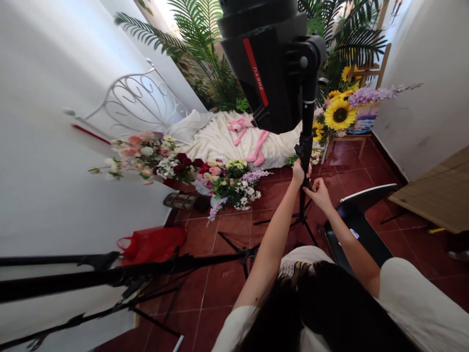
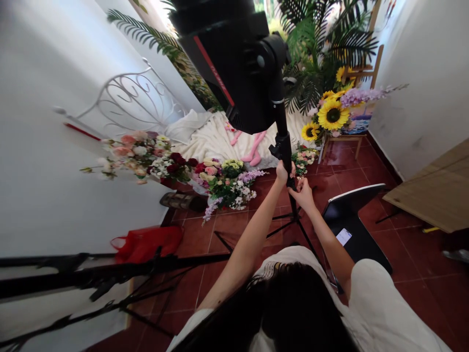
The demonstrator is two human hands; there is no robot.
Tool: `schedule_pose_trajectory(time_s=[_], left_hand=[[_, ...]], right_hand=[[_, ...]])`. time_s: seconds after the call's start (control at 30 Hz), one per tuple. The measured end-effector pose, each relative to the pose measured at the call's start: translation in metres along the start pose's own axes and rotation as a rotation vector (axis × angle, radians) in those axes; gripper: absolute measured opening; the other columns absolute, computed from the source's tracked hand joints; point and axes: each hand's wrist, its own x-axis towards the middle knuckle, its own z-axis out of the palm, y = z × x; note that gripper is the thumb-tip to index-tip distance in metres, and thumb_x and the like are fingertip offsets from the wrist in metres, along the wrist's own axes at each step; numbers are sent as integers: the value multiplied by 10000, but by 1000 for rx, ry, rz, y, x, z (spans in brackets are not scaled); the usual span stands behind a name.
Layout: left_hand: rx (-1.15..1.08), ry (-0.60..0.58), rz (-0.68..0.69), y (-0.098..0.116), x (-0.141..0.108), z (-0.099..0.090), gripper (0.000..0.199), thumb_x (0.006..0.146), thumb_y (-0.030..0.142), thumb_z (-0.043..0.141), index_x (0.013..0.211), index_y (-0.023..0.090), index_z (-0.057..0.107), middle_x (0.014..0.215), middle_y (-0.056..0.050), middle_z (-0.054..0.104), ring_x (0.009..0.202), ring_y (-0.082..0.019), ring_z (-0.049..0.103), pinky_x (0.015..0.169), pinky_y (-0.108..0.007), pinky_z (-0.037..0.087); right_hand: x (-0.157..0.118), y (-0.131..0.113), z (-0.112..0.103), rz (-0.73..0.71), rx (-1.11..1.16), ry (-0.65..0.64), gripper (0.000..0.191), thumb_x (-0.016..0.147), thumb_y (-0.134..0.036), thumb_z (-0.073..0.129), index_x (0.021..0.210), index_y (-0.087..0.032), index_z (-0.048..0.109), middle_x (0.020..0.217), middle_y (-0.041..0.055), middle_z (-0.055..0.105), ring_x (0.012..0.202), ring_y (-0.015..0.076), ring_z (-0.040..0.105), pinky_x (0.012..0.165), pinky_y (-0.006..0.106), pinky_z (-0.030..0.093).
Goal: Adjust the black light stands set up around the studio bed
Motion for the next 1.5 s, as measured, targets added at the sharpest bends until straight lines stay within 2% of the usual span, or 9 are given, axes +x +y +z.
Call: schedule_pose_trajectory(time_s=[0.17, 0.33, 0.47, 0.7, 0.87, 1.0, 1.13, 1.27, 1.5], left_hand=[[-13, 6, -4, 0, -1, 1, 653, 1036, 602, 219, 602, 205, 503, 349, -4, 411, 271, -98, 325, 343, -246, 231], [-5, 14, 0, 2, -2, 2, 652, 1031, 623, 248, 624, 195, 525, 352, 1, 411, 280, -96, 342, 346, -237, 237], [-6, 11, -6, 4, -5, 3, 655, 1052, 557, 190, 621, 194, 525, 352, -6, 413, 289, -98, 342, 354, -235, 245], [31, 26, 7, 6, -7, 4, 656, 1051, 541, 180, 612, 196, 526, 360, -9, 408, 305, -97, 319, 370, -249, 244], [34, 34, 4, 4, -6, 4, 661, 1037, 592, 210, 624, 195, 539, 365, -8, 411, 310, -100, 332, 369, -252, 246], [28, 42, -17, 3, -5, 5, 676, 1025, 636, 216, 630, 196, 544, 356, -4, 403, 296, -103, 329, 359, -257, 240], [24, 37, -9, 4, -5, 5, 663, 1030, 631, 229, 631, 198, 535, 361, -4, 412, 290, -102, 335, 356, -257, 230], [55, 27, 3, 6, -9, 5, 664, 1042, 603, 210, 621, 199, 527, 360, -2, 404, 306, -101, 337, 369, -247, 249], [80, 94, 65, 10, -19, 10, 616, 1053, 549, 256, 593, 213, 489, 385, 8, 409, 332, -101, 347, 397, -244, 268]], right_hand=[[5, -13, -6, 35, -346, -97, 392, 726, -367, 694, 815, -286, 321, 643, -78, 476, 598, 168, 492, 599, 274, 336], [0, -30, -10, -11, -733, -245, 164, 940, -370, 556, 974, -245, 454, 863, 64, 683, 743, 246, 642, 627, 303, 352], [1, -32, -10, -43, -822, -293, 118, 966, -295, 554, 1034, -213, 504, 905, 108, 713, 778, 256, 662, 639, 300, 353], [18, -16, -18, -166, -504, -330, 232, 798, -237, 686, 803, -268, 456, 644, -14, 560, 577, 179, 482, 573, 281, 254], [20, -13, -18, -134, -394, -322, 205, 783, -252, 644, 769, -266, 441, 630, -40, 522, 565, 157, 444, 583, 279, 270], [16, -4, -14, -129, -158, -274, 243, 797, -284, 617, 705, -264, 393, 601, -61, 438, 570, 133, 388, 593, 270, 295], [11, 7, -1, 78, 203, -230, 370, 756, -366, 680, 716, -273, 325, 566, -100, 334, 509, 100, 300, 493, 229, 237], [4, 11, 12, 336, 532, -179, 476, 713, -479, 738, 771, -279, 311, 623, -116, 414, 412, 47, 213, 404, 197, 105], [2, 7, 12, 365, 613, -212, 555, 726, -456, 830, 782, -276, 308, 575, -136, 365, 382, 32, 224, 386, 157, 102]])
